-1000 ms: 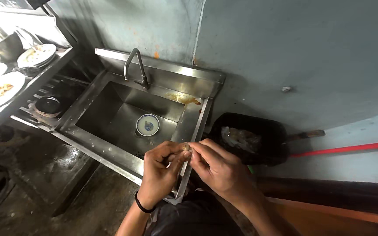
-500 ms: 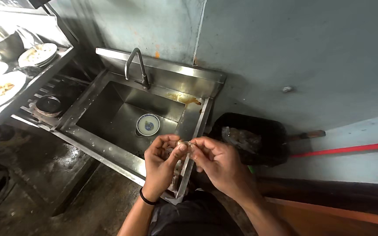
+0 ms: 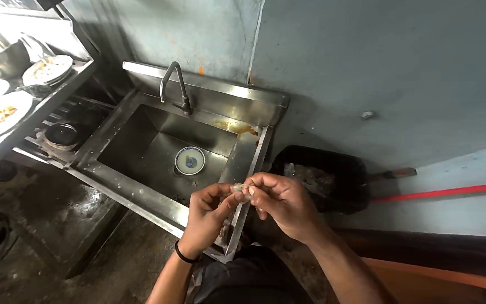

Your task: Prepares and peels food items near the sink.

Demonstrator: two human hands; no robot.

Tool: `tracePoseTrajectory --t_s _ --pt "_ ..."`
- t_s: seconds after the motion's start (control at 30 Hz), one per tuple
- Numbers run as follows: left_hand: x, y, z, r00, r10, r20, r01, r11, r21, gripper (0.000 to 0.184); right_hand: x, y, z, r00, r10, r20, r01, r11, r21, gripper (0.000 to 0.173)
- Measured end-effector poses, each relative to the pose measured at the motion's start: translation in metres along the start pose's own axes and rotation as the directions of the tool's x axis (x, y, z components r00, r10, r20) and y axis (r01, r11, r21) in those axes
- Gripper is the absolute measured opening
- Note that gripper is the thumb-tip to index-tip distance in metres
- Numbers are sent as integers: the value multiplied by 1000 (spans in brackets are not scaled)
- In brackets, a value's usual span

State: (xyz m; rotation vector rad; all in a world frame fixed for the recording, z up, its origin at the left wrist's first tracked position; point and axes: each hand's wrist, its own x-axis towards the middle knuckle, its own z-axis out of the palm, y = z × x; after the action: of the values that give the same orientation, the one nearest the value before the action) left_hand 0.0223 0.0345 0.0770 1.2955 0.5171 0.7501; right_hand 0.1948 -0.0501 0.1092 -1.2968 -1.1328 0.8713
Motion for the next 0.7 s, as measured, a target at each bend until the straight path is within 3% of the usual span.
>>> tracePoseTrajectory --t_s 0.13,0.47,0.57,0.7 --pt "0 -4 1 1000 -3 -4 3 999 -46 14 0 0 -1 999 47 24 -48 998 50 11" --pt "1 1 -11 992 99 71 -93 992 -86 16 -2 0 -23 988 55 -143 -51 998 31 12" --pt "1 4 -17 988 127 85 -118 988 -102 16 -2 -2 -56 990 63 -125 -67 997 -24 15" --pt "-4 8 -24 986 152 73 -147 987 -67 16 -14 24 -151 959 177 -223 -155 981 114 19"
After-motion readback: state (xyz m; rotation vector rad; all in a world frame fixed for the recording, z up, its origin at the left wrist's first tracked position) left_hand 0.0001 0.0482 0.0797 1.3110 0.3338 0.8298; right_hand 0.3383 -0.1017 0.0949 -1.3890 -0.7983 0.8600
